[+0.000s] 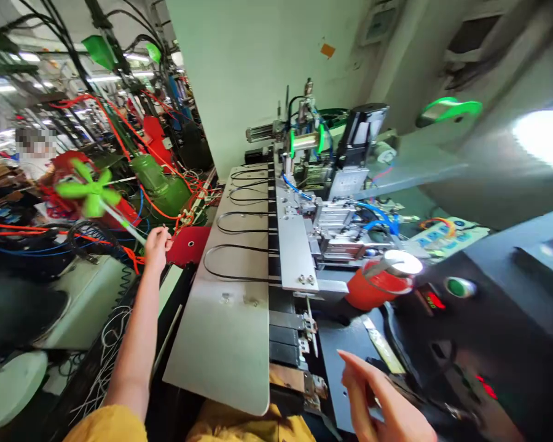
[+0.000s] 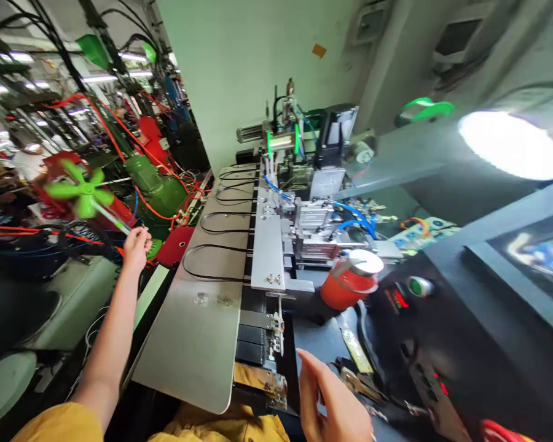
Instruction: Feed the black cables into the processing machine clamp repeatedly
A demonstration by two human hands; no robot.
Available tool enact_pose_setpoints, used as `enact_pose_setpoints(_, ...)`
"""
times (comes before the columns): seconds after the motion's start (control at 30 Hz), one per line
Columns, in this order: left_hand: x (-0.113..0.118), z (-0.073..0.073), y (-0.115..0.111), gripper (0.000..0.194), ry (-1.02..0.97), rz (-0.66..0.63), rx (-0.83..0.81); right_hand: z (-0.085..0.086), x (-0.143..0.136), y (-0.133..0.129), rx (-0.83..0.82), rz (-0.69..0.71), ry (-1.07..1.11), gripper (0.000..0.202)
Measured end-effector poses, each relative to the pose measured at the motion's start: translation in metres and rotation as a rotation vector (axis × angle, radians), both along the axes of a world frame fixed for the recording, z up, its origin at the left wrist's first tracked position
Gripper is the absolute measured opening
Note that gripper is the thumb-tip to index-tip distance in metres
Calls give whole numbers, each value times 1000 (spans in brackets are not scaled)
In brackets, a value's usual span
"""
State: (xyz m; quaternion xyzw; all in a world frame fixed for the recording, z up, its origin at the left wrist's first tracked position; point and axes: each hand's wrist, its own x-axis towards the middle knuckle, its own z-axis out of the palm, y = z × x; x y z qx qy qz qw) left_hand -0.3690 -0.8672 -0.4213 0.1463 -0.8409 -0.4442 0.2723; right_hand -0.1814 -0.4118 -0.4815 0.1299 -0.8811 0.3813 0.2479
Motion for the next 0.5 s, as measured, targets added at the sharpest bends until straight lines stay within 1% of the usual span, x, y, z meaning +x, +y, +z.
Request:
enact_pose_setpoints(0.03,-1,13,18,38,21,-67,59,2,0,-2,-14,8,-2,21)
enact_pose_setpoints(0.07,-1,24,39,40,26,-161,129,4,0,-4,-28,18,-5,20)
enact_pose_setpoints(0.1,1,35,64,42,10,-282,211,7,0,-6,-45,25,-10,19)
enact_pose_setpoints(0.17,13,50,118,42,-112,-634,442,14,0,-11,-101,35,-39,18)
enact_pose_setpoints(0.2,23,55,145,39,-212,-783,487,17,0,-13,-140,43,-64,17)
enact_pose_setpoints(0.23,35,57,172,35,-316,-910,471,20,0,-14,-186,51,-97,16)
enact_pose_setpoints(0.27,47,57,195,31,-397,-1019,405,23,0,-15,-237,58,-139,15)
enact_pose_setpoints(0.33,72,52,233,24,-463,-1163,197,26,1,-16,-352,67,-226,14)
enact_pose_setpoints(0.4,91,41,254,19,-403,-1224,-13,28,3,-17,-463,66,-296,13)
enact_pose_setpoints(0.43,98,35,260,18,-351,-1227,-92,28,3,-19,-511,65,-320,12)
enact_pose_setpoints(0.5,108,23,264,18,-270,-1217,-196,28,2,-23,-596,64,-349,12)
